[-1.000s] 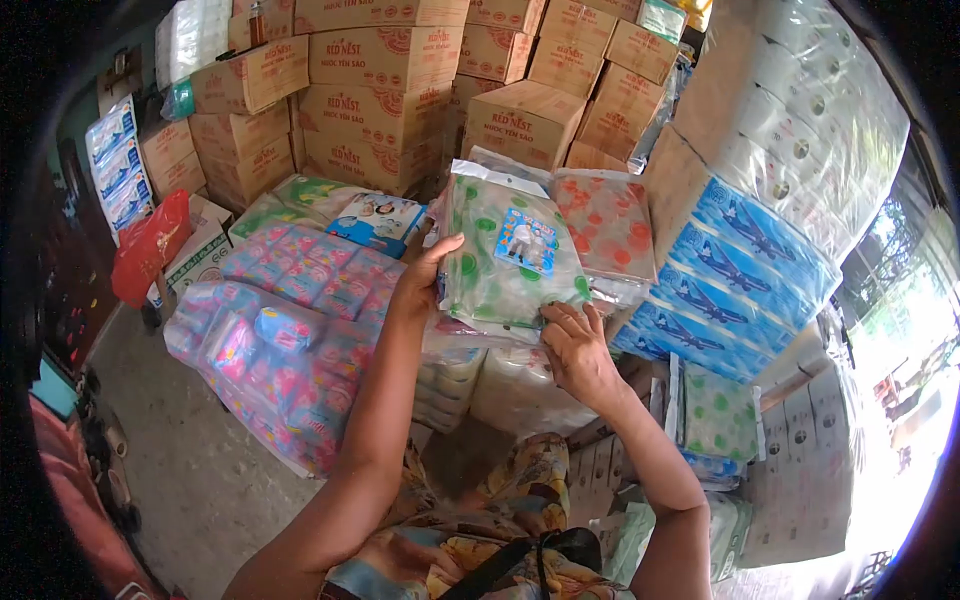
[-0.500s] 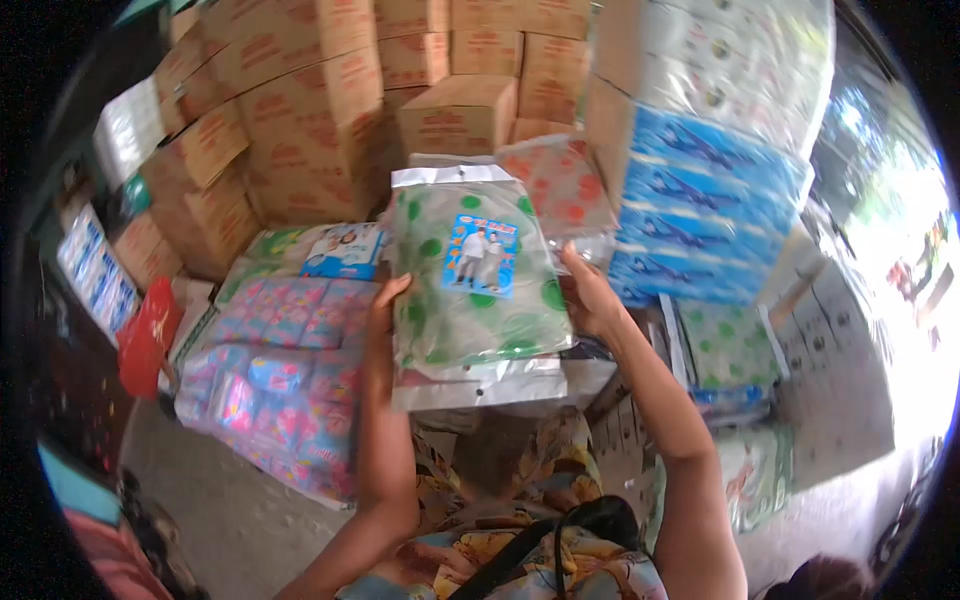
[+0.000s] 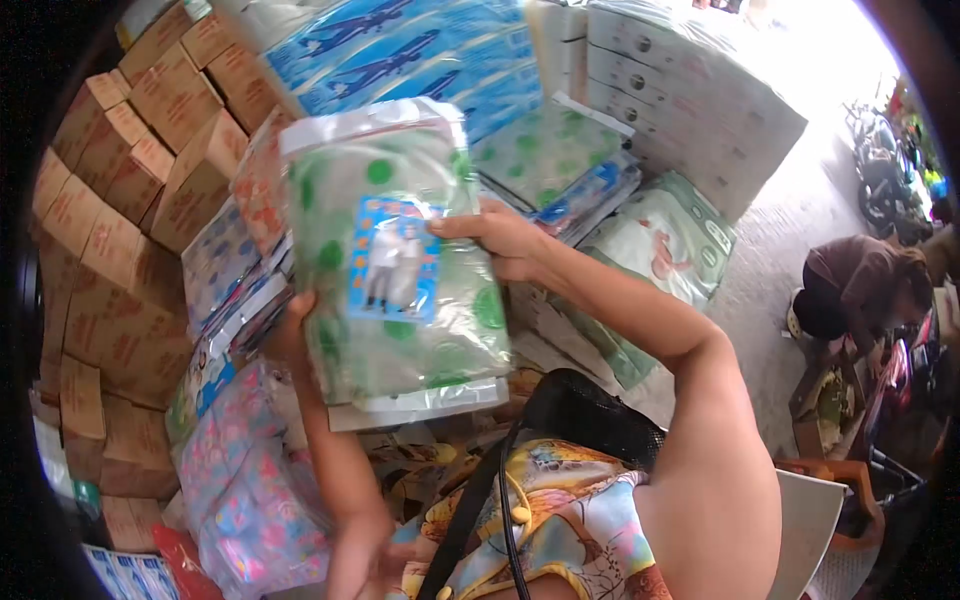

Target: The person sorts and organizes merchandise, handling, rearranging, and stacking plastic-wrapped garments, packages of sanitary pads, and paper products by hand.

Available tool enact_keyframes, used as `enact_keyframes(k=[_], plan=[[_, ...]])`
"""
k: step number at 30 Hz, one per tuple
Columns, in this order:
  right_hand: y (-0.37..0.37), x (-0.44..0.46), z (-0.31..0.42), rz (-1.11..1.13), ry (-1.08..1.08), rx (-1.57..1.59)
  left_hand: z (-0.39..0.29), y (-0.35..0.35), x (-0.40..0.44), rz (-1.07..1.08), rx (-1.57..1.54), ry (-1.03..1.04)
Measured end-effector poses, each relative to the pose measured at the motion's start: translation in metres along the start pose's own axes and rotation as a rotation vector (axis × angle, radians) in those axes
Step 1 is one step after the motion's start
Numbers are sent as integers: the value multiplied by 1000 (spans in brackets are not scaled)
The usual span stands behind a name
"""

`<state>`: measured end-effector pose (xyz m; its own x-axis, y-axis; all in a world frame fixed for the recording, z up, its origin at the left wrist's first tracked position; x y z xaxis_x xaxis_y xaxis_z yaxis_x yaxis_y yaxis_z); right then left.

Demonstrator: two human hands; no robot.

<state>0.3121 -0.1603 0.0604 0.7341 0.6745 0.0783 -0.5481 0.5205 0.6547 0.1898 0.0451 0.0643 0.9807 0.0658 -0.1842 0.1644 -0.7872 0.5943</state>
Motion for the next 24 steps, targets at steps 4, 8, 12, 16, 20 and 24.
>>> enact_keyframes(k=[4,8,12,16,20,24], plan=[[-43,-49,35,-287,-133,-7,7,43,64,152,293,-166],[-80,-96,71,-419,-318,37,32,99,119,443,538,-232],[-159,-135,86,-561,-428,59,89,104,148,345,716,-218],[-249,-152,62,-748,-380,28,159,88,149,180,672,-505],[-261,-157,47,-825,-355,24,195,73,142,144,633,-633],[-269,-155,50,-824,-311,59,200,65,136,86,646,-611]])
Point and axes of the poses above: each hand's wrist, its own x-axis towards the middle knuckle, its own y-axis out of the palm, z = x × y, the point moved 2 cm from there along x, towards the middle knuckle, and after that the axes turned 12 degrees about -y, right-handed, at the moved point
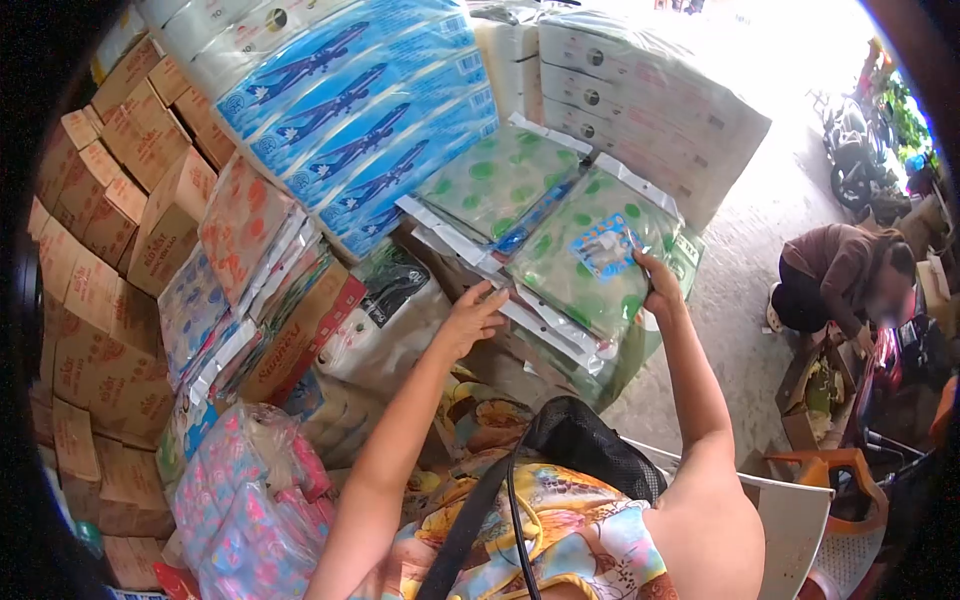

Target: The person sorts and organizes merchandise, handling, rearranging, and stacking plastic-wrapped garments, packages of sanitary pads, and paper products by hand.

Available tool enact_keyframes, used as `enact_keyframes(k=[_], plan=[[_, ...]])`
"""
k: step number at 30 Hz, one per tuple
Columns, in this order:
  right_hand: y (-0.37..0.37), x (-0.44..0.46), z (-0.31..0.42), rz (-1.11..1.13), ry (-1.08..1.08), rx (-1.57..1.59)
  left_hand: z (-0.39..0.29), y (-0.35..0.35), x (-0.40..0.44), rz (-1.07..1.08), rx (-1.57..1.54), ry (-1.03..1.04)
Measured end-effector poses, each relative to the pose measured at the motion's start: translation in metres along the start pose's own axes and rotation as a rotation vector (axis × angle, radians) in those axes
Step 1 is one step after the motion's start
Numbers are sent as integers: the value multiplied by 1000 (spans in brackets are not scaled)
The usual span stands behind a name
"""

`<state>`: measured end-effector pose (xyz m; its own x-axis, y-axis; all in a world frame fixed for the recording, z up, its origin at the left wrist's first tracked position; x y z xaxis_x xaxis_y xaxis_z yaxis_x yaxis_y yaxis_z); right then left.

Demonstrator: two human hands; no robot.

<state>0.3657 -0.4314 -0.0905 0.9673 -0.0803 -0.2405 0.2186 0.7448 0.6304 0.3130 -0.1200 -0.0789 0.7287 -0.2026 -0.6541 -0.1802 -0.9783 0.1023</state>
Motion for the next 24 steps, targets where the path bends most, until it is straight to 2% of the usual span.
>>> enact_keyframes(k=[3,6,9,12,14,16,17,19,23,24], plan=[[3,4,-2,23,8,9,-5,0,-6,-19,-50,15],[4,7,-6,47,6,31,-11,7,-13,55,-75,77],[1,12,-11,30,-45,31,-12,14,-10,99,-48,111],[-5,15,-13,-29,-187,24,-10,16,-13,86,-39,113],[-19,28,-14,-81,-208,-57,-6,11,-14,91,-47,117],[-7,16,-6,-84,-372,-201,-9,4,-28,44,-44,96],[-17,21,-2,-181,-419,-338,-7,-3,-28,17,-69,106],[-6,12,4,-227,-467,-358,-2,-19,-30,-56,-134,112],[-10,20,12,-277,-436,-518,11,-53,-31,-163,-266,156],[-11,21,14,-304,-611,-651,15,-63,-34,-152,-349,159]])
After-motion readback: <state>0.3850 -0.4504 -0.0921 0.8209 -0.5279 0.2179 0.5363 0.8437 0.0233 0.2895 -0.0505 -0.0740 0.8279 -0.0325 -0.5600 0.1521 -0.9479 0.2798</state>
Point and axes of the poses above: each hand's wrist, its own x-axis towards the middle knuckle, its own y-axis out of the palm, z = x × y, the point moved 2 cm from there along x, towards the middle knuckle, and after that the axes turned 12 degrees about -y, right-handed, at the moved point
